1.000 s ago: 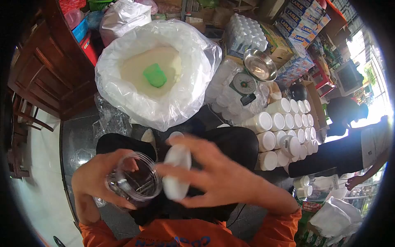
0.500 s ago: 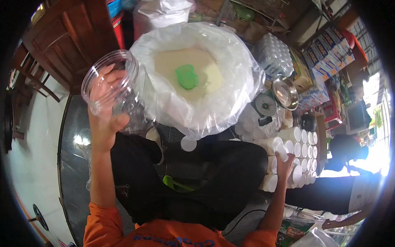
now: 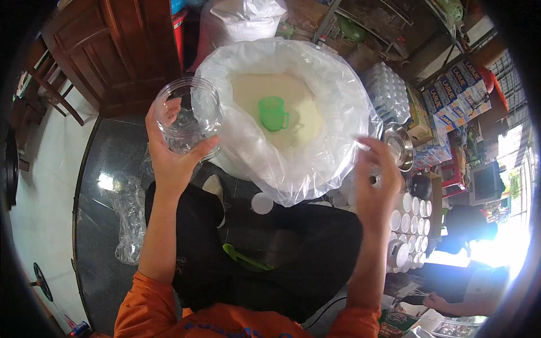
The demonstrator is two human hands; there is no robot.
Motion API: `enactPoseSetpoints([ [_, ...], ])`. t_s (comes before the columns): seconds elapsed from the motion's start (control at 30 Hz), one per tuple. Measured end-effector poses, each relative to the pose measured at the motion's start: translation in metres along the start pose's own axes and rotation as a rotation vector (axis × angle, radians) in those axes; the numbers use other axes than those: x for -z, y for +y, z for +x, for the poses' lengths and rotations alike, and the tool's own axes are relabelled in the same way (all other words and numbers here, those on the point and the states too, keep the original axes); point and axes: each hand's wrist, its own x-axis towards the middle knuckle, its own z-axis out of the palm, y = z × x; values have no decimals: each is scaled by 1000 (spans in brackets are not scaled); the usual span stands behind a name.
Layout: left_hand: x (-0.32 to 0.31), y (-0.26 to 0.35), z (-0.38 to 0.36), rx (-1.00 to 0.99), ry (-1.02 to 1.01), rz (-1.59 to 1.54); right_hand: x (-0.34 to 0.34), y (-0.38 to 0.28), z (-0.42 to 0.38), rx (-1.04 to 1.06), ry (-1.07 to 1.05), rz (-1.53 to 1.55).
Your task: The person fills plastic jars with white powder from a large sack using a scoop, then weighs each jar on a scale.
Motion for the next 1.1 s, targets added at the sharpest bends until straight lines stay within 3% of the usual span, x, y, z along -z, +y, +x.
enactPoseSetpoints([
  [0.07,2,-4,-2,-6,10,2,-46,-36,39,-153,-310,126],
  [0.13,3,-8,-5,-7,17,5,-108,-13,75,-68,-526,-69],
  [0.2,4,-10,-7,25,18,-53,-171,17,112,-276,-816,-325],
  [0.27,10,-8,-7,18,9,-26,-219,51,129,-434,-979,-343],
  [0.3,12,-8,-7,17,-8,4,-229,57,130,-427,-978,-346],
  [0.37,14,-11,-8,24,-7,4,-241,60,128,-678,-963,-73],
  [0.4,14,-11,-7,20,-5,-12,-244,64,128,-676,-970,-77],
  [0.5,18,-14,-6,19,-9,-23,-239,61,130,-620,-1012,2],
  [0.57,20,-16,-6,-1,-2,-10,-235,55,137,-297,-963,-221],
  [0.6,20,-16,-6,1,2,-7,-237,54,137,-293,-966,-221],
  [0.67,21,-12,-7,48,-7,-10,-243,58,136,97,-610,-708],
  [0.7,21,-13,-8,49,-6,-7,-249,66,139,99,-611,-706],
  [0.77,21,-14,-8,42,-4,22,-269,87,147,158,-381,-925],
  [0.9,19,-17,-6,51,-12,17,-290,94,141,206,-444,-1016],
  [0.97,18,-19,-6,58,-11,47,-286,68,131,257,-766,-733],
  [1.1,18,-16,-2,51,-37,99,-290,66,104,344,-774,-578],
])
